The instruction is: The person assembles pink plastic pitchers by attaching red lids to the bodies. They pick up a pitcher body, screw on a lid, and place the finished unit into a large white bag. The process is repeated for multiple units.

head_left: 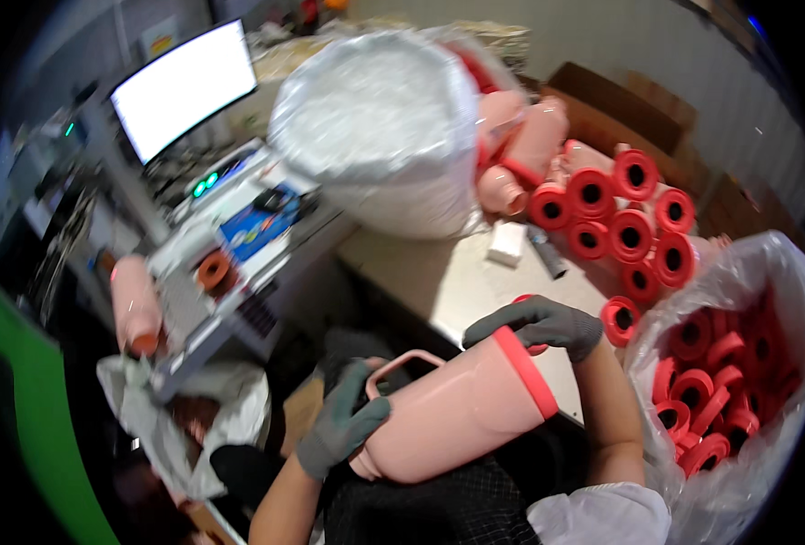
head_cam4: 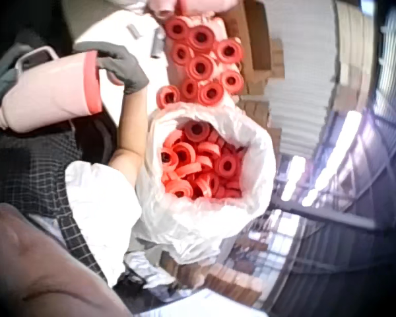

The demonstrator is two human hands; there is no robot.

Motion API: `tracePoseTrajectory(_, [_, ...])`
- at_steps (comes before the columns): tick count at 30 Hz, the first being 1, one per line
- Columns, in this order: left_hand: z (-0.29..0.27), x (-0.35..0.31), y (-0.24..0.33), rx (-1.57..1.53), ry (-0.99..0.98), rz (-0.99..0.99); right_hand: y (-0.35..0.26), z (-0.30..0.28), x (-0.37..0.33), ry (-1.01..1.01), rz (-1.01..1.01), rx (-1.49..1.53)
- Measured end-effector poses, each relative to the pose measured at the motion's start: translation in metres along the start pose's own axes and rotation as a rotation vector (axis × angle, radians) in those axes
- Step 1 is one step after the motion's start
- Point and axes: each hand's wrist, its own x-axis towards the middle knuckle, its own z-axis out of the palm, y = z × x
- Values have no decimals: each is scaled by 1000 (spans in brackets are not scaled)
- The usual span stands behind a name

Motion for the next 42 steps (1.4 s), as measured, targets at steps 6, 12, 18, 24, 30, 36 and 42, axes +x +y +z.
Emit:
tracePoseTrajectory(6, [-34, -104, -80, 200, 166, 109, 61, 93, 151, 2, 54, 343])
tracePoseTrajectory(12, [-25, -170, -130, 755, 923, -57, 130, 187, 201, 220, 623, 682])
tracePoseTrajectory(18, [-26, -157, -133, 95, 1366, -178, 140, 267, 187, 3, 114, 151])
tracePoseTrajectory(24, [-26, -147, -129, -526, 1401, -182, 134, 270, 198, -11, 17, 147])
tracePoseTrajectory(30, [-37, -162, -103, -601, 1361, -237, 141, 273, 205, -20, 51, 208])
tracePoseTrajectory(36, [-21, -196, -131, -291, 1218, -117, 129, 283, 194, -39, 282, 364])
tracePoseTrajectory(42, [-41, -240, -126, 197, 1337, -337, 187, 254, 182, -41, 413, 455])
